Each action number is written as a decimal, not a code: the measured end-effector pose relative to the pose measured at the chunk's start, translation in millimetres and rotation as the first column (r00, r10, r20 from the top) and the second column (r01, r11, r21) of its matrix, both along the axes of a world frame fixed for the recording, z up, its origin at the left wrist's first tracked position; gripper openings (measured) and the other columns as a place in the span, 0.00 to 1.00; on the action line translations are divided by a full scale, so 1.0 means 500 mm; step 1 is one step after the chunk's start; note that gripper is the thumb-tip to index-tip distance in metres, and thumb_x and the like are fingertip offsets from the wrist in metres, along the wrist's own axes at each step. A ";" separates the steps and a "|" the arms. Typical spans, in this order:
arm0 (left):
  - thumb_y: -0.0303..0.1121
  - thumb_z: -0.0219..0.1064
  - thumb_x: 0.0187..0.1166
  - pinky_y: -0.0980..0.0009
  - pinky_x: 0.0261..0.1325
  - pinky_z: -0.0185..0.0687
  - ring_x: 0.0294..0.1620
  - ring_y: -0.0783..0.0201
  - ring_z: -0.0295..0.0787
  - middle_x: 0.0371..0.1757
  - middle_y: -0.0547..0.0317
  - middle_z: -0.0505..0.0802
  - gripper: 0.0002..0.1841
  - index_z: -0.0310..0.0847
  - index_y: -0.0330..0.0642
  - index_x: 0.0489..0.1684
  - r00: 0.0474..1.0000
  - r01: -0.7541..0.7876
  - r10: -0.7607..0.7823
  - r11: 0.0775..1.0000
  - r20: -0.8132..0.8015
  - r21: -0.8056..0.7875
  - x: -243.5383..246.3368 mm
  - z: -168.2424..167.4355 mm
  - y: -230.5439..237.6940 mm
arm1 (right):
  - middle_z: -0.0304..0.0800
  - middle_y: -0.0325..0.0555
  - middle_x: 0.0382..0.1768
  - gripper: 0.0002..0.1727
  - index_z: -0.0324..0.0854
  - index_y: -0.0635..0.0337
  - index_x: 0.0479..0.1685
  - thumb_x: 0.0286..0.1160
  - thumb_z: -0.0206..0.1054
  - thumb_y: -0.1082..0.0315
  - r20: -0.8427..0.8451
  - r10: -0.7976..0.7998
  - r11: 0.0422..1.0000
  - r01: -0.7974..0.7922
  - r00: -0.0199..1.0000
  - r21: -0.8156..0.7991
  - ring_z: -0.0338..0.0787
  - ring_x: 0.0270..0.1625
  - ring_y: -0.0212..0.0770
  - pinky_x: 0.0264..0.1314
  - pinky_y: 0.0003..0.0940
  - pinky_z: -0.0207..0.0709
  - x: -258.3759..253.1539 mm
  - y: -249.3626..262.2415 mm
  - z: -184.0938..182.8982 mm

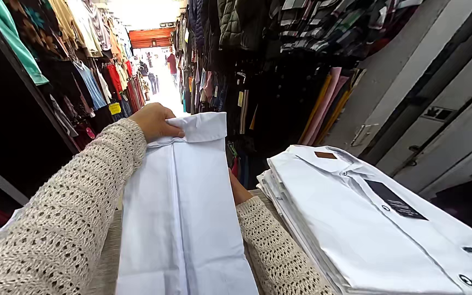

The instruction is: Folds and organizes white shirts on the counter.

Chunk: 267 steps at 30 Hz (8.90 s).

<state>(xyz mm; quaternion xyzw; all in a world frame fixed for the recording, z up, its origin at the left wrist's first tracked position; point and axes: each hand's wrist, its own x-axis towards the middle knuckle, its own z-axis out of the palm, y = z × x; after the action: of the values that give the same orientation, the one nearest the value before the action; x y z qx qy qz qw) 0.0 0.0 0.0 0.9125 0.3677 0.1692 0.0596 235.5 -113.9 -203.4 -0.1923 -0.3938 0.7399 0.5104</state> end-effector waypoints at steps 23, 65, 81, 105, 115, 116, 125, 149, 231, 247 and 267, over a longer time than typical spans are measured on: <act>0.40 0.72 0.80 0.36 0.73 0.67 0.66 0.31 0.83 0.54 0.26 0.89 0.20 0.88 0.23 0.44 0.966 -0.239 0.258 0.922 -0.021 0.304 0.036 0.043 -0.045 | 0.95 0.41 0.32 0.14 0.83 0.59 0.51 0.85 0.51 0.78 0.332 -0.013 0.995 0.046 0.943 -0.093 0.95 0.32 0.32 0.37 0.28 0.89 -0.002 -0.169 -0.022; 0.39 0.72 0.74 0.43 0.69 0.80 0.72 0.47 0.87 0.70 0.46 0.90 0.24 0.86 0.36 0.67 0.978 0.102 -0.124 0.985 0.168 0.137 -0.116 -0.520 -0.858 | 0.97 0.50 0.42 0.16 0.90 0.62 0.56 0.72 0.64 0.76 0.457 -0.867 0.307 -0.508 0.200 0.805 0.97 0.41 0.47 0.44 0.50 0.88 -0.099 -0.386 0.204; 0.34 0.59 0.85 0.72 0.20 0.87 0.19 0.69 0.90 0.34 0.57 0.94 0.33 0.50 0.25 0.84 0.524 -0.158 0.609 0.756 0.595 -0.635 -0.233 -0.456 -0.865 | 0.86 0.54 0.71 0.24 0.85 0.54 0.70 0.72 0.72 0.60 0.601 -0.796 0.575 -0.212 0.079 0.790 0.88 0.70 0.53 0.71 0.50 0.82 -0.032 -0.622 -0.105; 0.16 0.52 0.81 0.69 0.42 0.95 0.32 0.69 0.96 0.27 0.65 0.93 0.13 0.76 0.41 0.29 0.273 -0.048 0.821 0.532 0.501 -0.846 -0.253 -0.462 -0.876 | 0.80 0.44 0.79 0.20 0.81 0.40 0.76 0.92 0.54 0.54 0.527 -0.765 0.519 -0.130 0.369 0.845 0.78 0.81 0.36 0.83 0.30 0.73 -0.029 -0.682 -0.149; 0.22 0.60 0.79 0.60 0.48 0.97 0.46 0.55 0.99 0.47 0.54 0.97 0.30 0.57 0.40 0.82 0.338 0.179 0.739 0.557 0.582 -0.811 -0.286 -0.458 -0.857 | 0.72 0.62 0.82 0.38 0.80 0.43 0.77 0.71 0.67 0.32 0.621 -0.779 0.589 -0.239 0.088 0.772 0.73 0.83 0.61 0.80 0.62 0.70 -0.076 -0.685 -0.049; 0.25 0.62 0.79 0.60 0.47 0.97 0.46 0.53 0.99 0.48 0.53 0.97 0.30 0.56 0.42 0.82 0.333 0.215 0.730 0.558 0.597 -0.802 -0.285 -0.450 -0.853 | 0.74 0.61 0.81 0.40 0.79 0.47 0.78 0.73 0.63 0.30 0.611 -0.786 0.567 -0.285 0.093 0.773 0.74 0.83 0.61 0.79 0.64 0.70 -0.092 -0.674 -0.040; 0.38 0.71 0.79 0.69 0.74 0.80 0.72 0.67 0.85 0.69 0.51 0.90 0.32 0.65 0.27 0.75 0.655 -0.091 0.209 0.976 0.726 -0.200 -0.208 -0.473 -0.890 | 0.92 0.44 0.27 0.09 0.91 0.59 0.42 0.76 0.65 0.66 0.691 -0.677 0.591 -0.374 0.252 0.715 0.92 0.30 0.39 0.34 0.43 0.85 -0.116 -0.496 0.038; 0.65 0.59 0.74 0.46 0.60 0.86 0.59 0.49 0.95 0.58 0.48 0.96 0.37 0.91 0.35 0.56 0.990 -0.127 0.099 0.940 0.102 0.316 -0.055 -0.535 -0.832 | 0.98 0.45 0.51 0.15 0.92 0.58 0.54 0.82 0.59 0.68 0.400 -0.916 0.393 -0.173 0.010 0.903 0.95 0.61 0.43 0.74 0.47 0.79 -0.060 -0.581 -0.108; 0.33 0.47 0.94 0.45 0.93 0.41 0.94 0.43 0.52 0.90 0.38 0.65 0.25 0.64 0.36 0.87 0.997 -0.011 0.041 0.897 0.060 -0.442 -0.043 -0.379 -0.454 | 0.94 0.58 0.52 0.17 0.88 0.70 0.58 0.75 0.60 0.75 0.652 -0.752 0.656 0.021 0.092 0.754 0.94 0.43 0.42 0.50 0.38 0.86 0.000 -0.242 -0.025; 0.34 0.61 0.88 0.42 0.86 0.55 0.87 0.42 0.65 0.83 0.39 0.75 0.23 0.74 0.34 0.78 0.961 -0.180 0.258 0.850 0.095 -0.495 0.002 -0.370 -0.424 | 0.81 0.56 0.68 0.31 0.72 0.68 0.76 0.68 0.70 0.79 0.861 -0.391 0.918 0.203 0.326 0.340 0.90 0.45 0.32 0.47 0.26 0.84 -0.003 -0.229 -0.008; 0.28 0.71 0.78 0.42 0.70 0.76 0.66 0.38 0.83 0.63 0.34 0.85 0.16 0.82 0.28 0.60 0.988 -0.146 0.107 0.875 -0.110 -0.462 -0.011 -0.314 -0.429 | 0.93 0.40 0.44 0.20 0.81 0.68 0.57 0.61 0.73 0.78 0.759 -0.361 0.918 0.063 0.541 0.392 0.91 0.45 0.27 0.54 0.28 0.86 0.000 -0.253 -0.020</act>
<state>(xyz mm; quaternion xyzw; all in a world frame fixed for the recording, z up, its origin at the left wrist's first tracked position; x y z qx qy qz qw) -5.7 -214.4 -156.9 0.8512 0.4585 0.0415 0.2520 235.6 -240.4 -213.6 -0.4745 -0.6717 0.4234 0.3800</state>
